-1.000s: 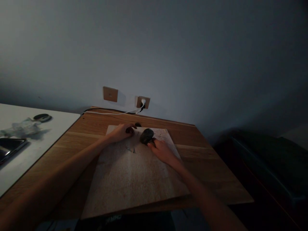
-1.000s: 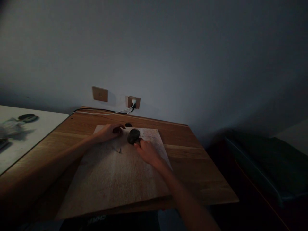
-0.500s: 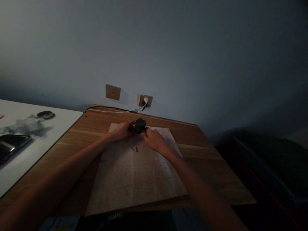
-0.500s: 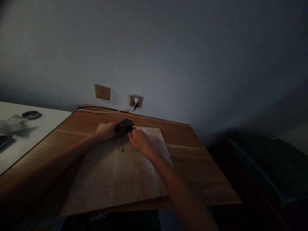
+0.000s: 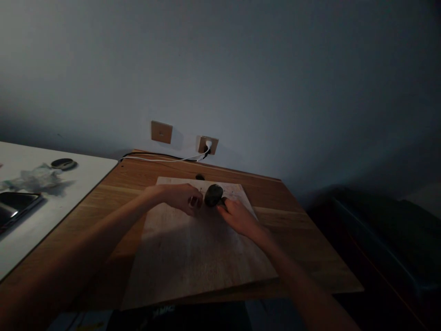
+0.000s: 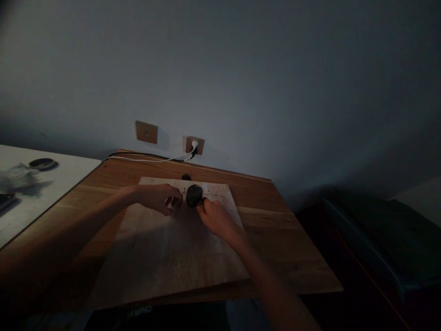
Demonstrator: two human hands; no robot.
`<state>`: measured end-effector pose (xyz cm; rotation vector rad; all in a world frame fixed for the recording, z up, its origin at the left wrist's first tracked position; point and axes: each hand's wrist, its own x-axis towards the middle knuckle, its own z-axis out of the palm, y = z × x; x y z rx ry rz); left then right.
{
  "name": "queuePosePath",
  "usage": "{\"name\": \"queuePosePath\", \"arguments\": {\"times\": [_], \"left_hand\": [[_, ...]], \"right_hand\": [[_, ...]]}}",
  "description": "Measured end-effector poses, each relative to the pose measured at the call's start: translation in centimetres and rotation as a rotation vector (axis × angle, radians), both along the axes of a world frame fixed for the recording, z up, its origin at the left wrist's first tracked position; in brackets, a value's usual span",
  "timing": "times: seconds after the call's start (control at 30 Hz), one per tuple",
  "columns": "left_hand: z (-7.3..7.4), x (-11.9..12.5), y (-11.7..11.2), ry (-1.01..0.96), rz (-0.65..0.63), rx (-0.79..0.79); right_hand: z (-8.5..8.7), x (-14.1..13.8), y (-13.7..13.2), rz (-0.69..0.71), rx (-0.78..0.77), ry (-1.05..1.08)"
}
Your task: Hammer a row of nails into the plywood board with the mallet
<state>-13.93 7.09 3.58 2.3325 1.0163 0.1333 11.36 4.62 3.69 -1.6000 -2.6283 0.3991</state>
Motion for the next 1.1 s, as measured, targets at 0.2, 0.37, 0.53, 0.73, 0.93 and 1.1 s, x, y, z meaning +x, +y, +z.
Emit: {"name": "queuePosePath", "arguments": {"times": [0.2, 0.37, 0.53, 0.73, 0.93, 1.1], "left_hand": [[-0.6, 2.3, -1.2, 0.192, -0.044, 0.197], [-0.7, 2.2, -1.2, 0.068, 0.006, 0.157], [-0.5, -1.3, 1.4, -0.219, 0.141, 0.167], [-3.0, -4.9, 4.2, -0.329, 0.329, 0.167], [-4.2, -4.7, 3.9, -0.299, 0.388, 0.096], [-4.3, -5.0, 3.7, -0.311, 0.395, 0.131]], "right_hand": [[-0.8, 1.0, -0.1, -0.016, -0.016, -0.009], [-1.4, 1.3, -0.1, -0.033, -0.022, 0.057], [-2.3, 1.7, 0.2, -0.047, -0.016, 0.108], [-2.5, 1.9, 0.3, -0.048, -0.04, 0.096], [-2.9, 2.0, 0.4, -0.053, -0.042, 0.117], [-2.6, 2.0, 0.3, -0.042, -0.049, 0.131]]}}
